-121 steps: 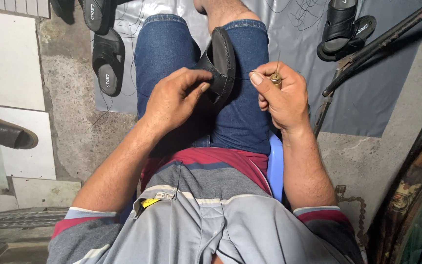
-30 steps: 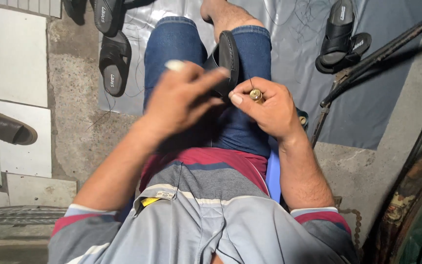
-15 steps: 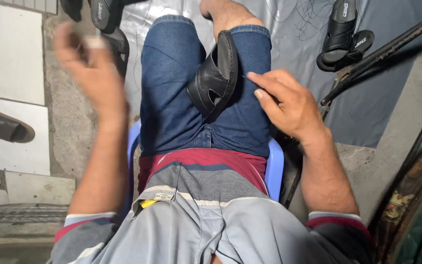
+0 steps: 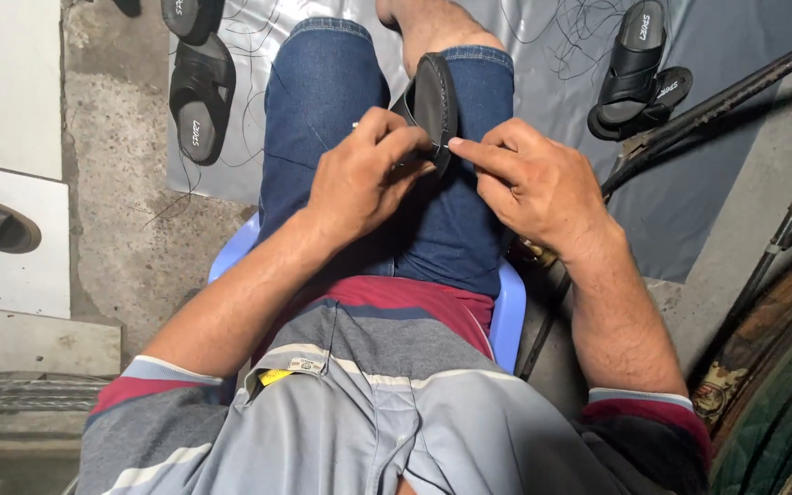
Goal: Hand-stitching a strap onto a sandal using a needle and thread
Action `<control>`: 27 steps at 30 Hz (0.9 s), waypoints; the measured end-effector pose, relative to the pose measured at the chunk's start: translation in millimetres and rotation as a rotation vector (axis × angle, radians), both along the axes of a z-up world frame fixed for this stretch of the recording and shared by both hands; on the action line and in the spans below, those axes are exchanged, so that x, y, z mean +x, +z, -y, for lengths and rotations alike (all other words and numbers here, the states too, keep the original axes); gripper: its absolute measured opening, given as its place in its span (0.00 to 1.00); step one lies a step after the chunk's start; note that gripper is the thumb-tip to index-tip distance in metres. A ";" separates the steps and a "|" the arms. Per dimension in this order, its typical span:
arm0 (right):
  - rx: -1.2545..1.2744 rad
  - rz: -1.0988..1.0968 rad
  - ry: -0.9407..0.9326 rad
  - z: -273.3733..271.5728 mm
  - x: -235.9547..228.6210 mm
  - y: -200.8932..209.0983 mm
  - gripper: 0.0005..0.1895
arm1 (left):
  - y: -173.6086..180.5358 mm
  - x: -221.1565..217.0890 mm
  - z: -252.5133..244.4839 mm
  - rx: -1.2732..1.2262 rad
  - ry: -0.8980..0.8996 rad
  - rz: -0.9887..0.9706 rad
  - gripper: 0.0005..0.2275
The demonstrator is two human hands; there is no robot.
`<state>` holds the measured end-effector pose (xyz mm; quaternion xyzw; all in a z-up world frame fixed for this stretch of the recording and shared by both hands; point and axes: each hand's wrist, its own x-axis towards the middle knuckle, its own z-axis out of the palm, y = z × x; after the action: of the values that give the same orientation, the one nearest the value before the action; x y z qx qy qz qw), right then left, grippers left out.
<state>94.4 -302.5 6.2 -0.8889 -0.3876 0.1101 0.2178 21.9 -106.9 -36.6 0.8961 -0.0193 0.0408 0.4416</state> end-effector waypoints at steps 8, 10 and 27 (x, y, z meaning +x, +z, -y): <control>-0.067 0.059 -0.069 -1.6 -4.3 -1.1 0.16 | -20.5 -3.2 16.8 -0.012 0.076 0.139 0.03; -0.085 0.106 -0.093 -3.6 -7.1 -2.2 0.16 | -27.8 -0.7 22.1 -0.021 0.082 0.187 0.02; 0.129 0.234 -0.094 0.2 -1.3 -37.8 0.11 | -48.1 5.7 31.5 -0.222 0.127 0.260 0.04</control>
<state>93.0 -302.7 -31.6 -0.8970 -0.3746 -0.0298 0.2328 27.5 -138.4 -84.7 0.8283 -0.0147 0.1859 0.5283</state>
